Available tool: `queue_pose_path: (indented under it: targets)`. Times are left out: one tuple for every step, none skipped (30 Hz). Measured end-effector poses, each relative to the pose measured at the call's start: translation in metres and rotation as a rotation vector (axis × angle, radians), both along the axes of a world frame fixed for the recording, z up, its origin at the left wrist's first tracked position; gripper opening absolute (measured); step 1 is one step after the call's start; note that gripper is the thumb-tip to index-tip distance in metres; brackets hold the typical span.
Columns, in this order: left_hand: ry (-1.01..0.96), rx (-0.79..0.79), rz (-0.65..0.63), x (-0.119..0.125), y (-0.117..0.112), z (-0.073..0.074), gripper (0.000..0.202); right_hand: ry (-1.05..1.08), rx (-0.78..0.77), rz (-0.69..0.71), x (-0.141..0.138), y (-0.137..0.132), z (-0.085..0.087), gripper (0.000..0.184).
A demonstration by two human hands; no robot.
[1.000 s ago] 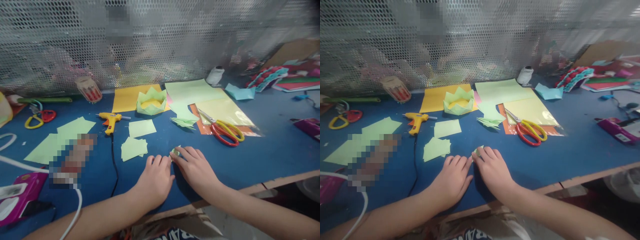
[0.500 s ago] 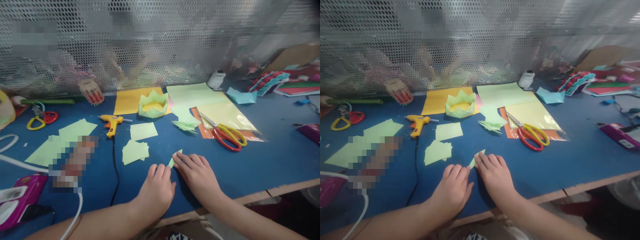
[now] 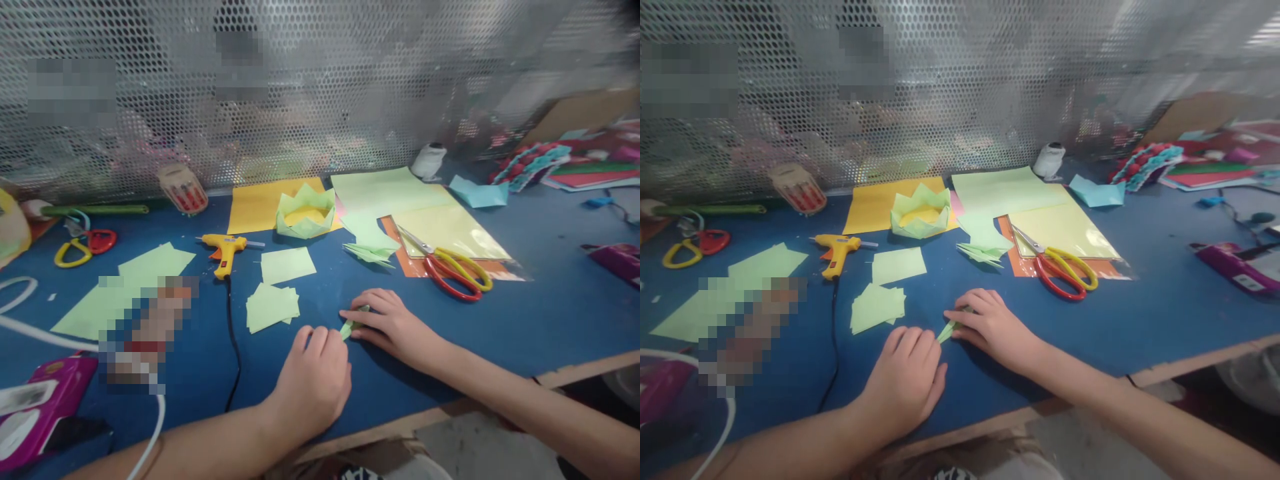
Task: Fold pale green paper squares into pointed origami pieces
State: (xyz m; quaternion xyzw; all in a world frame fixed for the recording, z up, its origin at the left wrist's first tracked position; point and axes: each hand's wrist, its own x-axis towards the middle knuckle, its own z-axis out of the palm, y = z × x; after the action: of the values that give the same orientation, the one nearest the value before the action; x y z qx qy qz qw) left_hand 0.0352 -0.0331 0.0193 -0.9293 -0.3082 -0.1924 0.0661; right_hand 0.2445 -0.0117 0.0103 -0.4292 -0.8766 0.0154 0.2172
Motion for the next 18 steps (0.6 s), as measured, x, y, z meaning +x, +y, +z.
queue_pose_path:
  targets:
    - [-0.015,-0.006,0.016,-0.001,0.000,0.000,0.017,-0.006,0.000,0.019,0.002,0.005,0.001,0.022]
    - [-0.031,-0.006,0.020,-0.002,0.001,-0.001,0.020,-0.015,0.001,0.032,0.005,0.011,0.001,0.021]
    - [-0.048,0.000,0.009,-0.002,0.001,-0.002,0.023,-0.021,0.011,0.027,0.008,0.018,0.000,0.021]
    - [-0.064,0.008,-0.014,-0.003,0.001,-0.004,0.026,-0.023,0.029,0.002,0.011,0.025,0.000,0.022]
    - [-0.074,0.013,-0.044,-0.004,0.001,-0.005,0.028,-0.022,0.052,-0.039,0.014,0.033,0.000,0.024]
    - [-0.081,0.011,-0.070,-0.004,0.001,-0.007,0.030,-0.019,0.074,-0.086,0.018,0.041,0.000,0.026]
    - [-0.086,0.002,-0.088,-0.005,0.001,-0.007,0.031,-0.016,0.092,-0.132,0.020,0.049,0.000,0.026]
    - [-0.088,-0.015,-0.099,-0.005,0.002,-0.008,0.031,-0.016,0.101,-0.165,0.023,0.055,0.002,0.026]
    - [-0.090,-0.035,-0.102,-0.006,0.003,-0.008,0.031,-0.020,0.099,-0.186,0.024,0.061,0.004,0.025]
    - [-0.090,-0.057,-0.106,-0.006,0.003,-0.008,0.030,-0.019,0.097,-0.198,0.023,0.067,0.007,0.026]
    - [-0.089,-0.078,-0.112,-0.006,0.004,-0.008,0.029,-0.015,0.090,-0.199,0.021,0.071,0.010,0.027]
    - [-0.087,-0.096,-0.123,-0.006,0.004,-0.007,0.028,-0.009,0.079,-0.194,0.018,0.075,0.014,0.028]
    - [-0.084,-0.111,-0.139,-0.006,0.005,-0.007,0.026,-0.001,0.063,-0.176,0.012,0.079,0.017,0.030]
    - [-0.080,-0.124,-0.158,-0.006,0.005,-0.007,0.025,0.008,0.045,-0.153,0.006,0.083,0.020,0.031]
    - [-0.076,-0.139,-0.179,-0.006,0.006,-0.008,0.023,0.015,0.022,-0.121,-0.002,0.088,0.022,0.031]
    - [-0.071,-0.156,-0.198,-0.006,0.006,-0.008,0.022,0.024,0.000,-0.089,-0.010,0.094,0.023,0.032]
    - [-0.067,-0.177,-0.213,-0.006,0.007,-0.009,0.020,0.029,-0.024,-0.063,-0.019,0.101,0.023,0.035]
    - [-0.064,-0.201,-0.224,-0.006,0.008,-0.009,0.019,0.028,-0.051,-0.040,-0.028,0.108,0.022,0.041]
